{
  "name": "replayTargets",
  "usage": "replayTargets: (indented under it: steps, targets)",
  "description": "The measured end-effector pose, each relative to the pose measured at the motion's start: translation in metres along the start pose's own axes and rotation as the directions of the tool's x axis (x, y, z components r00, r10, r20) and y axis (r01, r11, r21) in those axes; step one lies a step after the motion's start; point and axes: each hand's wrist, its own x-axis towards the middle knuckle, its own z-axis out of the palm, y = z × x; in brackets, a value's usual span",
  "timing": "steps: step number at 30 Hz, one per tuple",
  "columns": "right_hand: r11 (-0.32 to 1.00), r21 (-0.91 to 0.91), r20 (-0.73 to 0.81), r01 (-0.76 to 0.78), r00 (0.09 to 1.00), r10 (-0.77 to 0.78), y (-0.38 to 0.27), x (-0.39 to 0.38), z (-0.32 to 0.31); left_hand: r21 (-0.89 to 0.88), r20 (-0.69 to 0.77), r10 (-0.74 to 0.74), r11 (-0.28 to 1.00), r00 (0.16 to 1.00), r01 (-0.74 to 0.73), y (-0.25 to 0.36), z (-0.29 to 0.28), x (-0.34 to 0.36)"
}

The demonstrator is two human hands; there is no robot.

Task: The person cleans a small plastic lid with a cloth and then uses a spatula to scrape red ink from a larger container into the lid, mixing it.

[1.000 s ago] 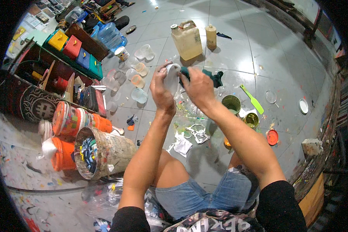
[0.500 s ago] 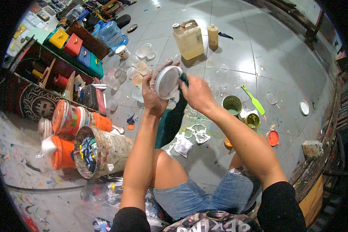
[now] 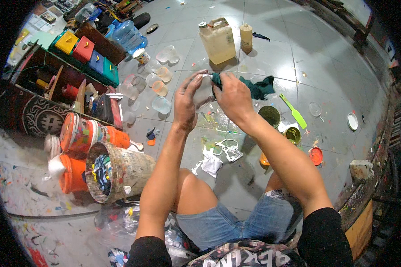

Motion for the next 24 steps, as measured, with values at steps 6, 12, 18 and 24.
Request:
replayTargets:
  steps: [6, 12, 18, 24]
  targets:
    - [0.937, 0.247, 0.071, -0.249, 0.968, 0.239, -0.005, -0.01, 0.014, 0.141, -0.006, 0.277, 0.952, 0.961, -0.273, -0.009, 0.002, 0.003]
    - [0.948, 0.22, 0.064, -0.23, 0.973, 0.222, -0.005, -0.005, 0.011, 0.033, 0.068, 0.194, 0.98, 0.979, -0.196, 0.0, 0.002, 0.004]
    - [0.902, 0.31, 0.094, -0.3, 0.954, 0.284, 0.002, -0.01, 0.03, 0.134, 0.063, 0.266, 0.953, 0.962, -0.273, -0.004, -0.001, 0.006]
    - [0.325, 0.589, 0.659, -0.74, 0.672, 0.337, -0.027, -0.041, 0.046, 0.285, 0.176, 0.142, 0.94, 0.974, -0.188, -0.003, -0.014, 0.006]
